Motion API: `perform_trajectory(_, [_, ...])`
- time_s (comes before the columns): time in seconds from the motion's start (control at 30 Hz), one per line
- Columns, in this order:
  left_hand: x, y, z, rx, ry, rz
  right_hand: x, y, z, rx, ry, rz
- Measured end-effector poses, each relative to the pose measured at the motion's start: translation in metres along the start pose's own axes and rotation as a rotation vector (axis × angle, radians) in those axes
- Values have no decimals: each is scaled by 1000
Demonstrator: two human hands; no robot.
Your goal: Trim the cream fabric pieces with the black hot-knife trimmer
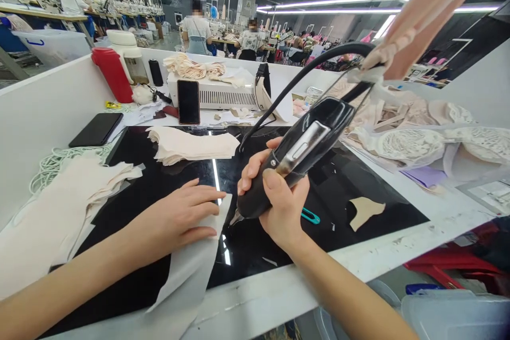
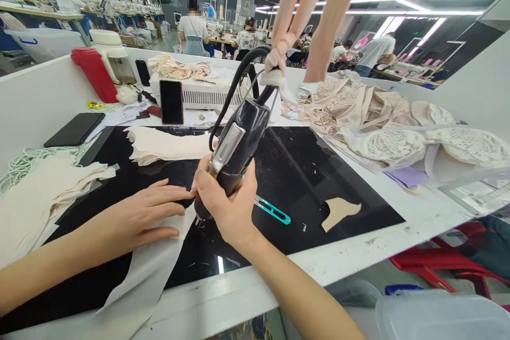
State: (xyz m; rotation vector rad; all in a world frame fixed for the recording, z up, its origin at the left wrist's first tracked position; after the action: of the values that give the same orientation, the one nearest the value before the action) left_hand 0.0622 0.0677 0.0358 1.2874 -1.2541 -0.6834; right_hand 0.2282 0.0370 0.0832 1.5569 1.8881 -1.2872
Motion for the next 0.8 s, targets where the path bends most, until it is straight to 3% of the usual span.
perform_trajectory(0.07, [12,1,11,64,57,-47,0,1,0,1,-2,11])
perform_trajectory(0.27, [45,-20,35,27,75,-134,1,-2,-2,-2,-15,-2])
perform_trajectory(0.53, [28,-10,48,10,-48,-15,-1,-6,-1,5,0,-4])
perform_trajectory(0.67, [17,-7,53,58,-5,-4,2,-7,-1,-11,-8,0])
perform_trajectory(0.8, [11,-9,43,126,44,-45,2,-8,1,-26,-4,-2])
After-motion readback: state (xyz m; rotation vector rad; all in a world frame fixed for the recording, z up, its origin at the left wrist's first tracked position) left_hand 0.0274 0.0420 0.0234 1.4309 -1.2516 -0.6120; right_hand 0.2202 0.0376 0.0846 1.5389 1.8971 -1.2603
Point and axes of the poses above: each hand's wrist, its own z-axis away from the middle knuckle, its own y-axis out of the back of the hand, x = y × z, the point moved 6 cm from there along -z, towards the middle knuckle, and after that the axes turned 3 degrees about -x, right-handed, at the moved point
